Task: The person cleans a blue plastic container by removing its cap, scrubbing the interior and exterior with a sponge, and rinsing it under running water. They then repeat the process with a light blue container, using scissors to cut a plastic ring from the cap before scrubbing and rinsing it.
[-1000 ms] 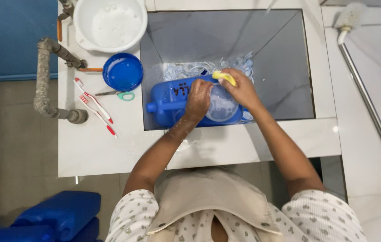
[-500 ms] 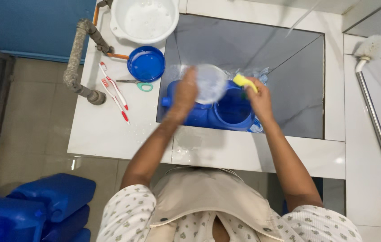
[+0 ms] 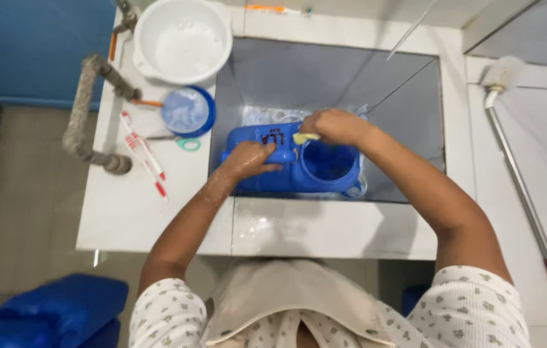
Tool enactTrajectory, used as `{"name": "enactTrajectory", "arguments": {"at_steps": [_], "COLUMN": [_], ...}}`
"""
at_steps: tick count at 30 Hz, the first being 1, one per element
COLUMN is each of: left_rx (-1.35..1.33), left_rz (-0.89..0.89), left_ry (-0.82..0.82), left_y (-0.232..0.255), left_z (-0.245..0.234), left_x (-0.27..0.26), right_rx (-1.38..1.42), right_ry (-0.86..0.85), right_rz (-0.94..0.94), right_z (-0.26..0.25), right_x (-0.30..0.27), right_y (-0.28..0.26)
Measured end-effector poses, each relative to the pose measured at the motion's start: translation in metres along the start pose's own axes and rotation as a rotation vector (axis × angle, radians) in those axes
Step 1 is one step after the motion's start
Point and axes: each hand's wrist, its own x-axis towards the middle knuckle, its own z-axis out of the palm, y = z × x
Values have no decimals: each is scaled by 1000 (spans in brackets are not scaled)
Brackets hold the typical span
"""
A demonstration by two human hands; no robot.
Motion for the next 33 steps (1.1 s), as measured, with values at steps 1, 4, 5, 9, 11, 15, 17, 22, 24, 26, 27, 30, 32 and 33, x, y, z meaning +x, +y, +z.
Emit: {"name": "enactTrajectory", "arguments": {"at_steps": [1, 4, 5, 9, 11, 15, 17, 22, 24, 26, 27, 30, 32, 33], "left_rx": [-9, -98, -137, -286, -326, -299, -311, -370, -344, -303, -273, -253, -350, -403], "left_rz": [-82, -183, -193, -496, -613, -758, -752, -824, -806, -778, -778, -818, -923, -974], "left_ry": [-1, 184, 277, 315, 346, 316, 335, 301, 310, 341, 367, 414, 360, 379], "left_y": [5, 13, 15, 32, 38, 41, 43, 41, 27, 19, 11, -29, -58, -72], "left_z": [3, 7, 7, 14, 18, 24, 26, 24, 20, 32, 38, 48, 60, 65], "left_x": [16, 49, 59, 85, 105, 144, 146, 141, 143, 136, 131, 112, 84, 76], "right_rx": [65, 376, 548, 893, 338, -236, -124, -121, -103, 79, 137, 150, 142, 164], "right_ry": [-15, 71, 190, 848, 1186, 1102, 956, 1088, 884, 565, 327, 352, 500, 578], "right_rz": [142, 504, 569, 649, 733, 494, 464, 694, 392, 101, 106, -69, 55, 111], "right_z": [-12, -39, -40, 12, 57, 118, 104, 96, 106, 99, 91, 92, 126, 155], "right_x": [-3, -26, -36, -42, -25, 9, 1, 16, 24, 32, 38, 36, 12, 4], "right_y": [17, 73, 91, 138, 122, 74, 112, 125, 80, 53, 53, 48, 32, 7]}}
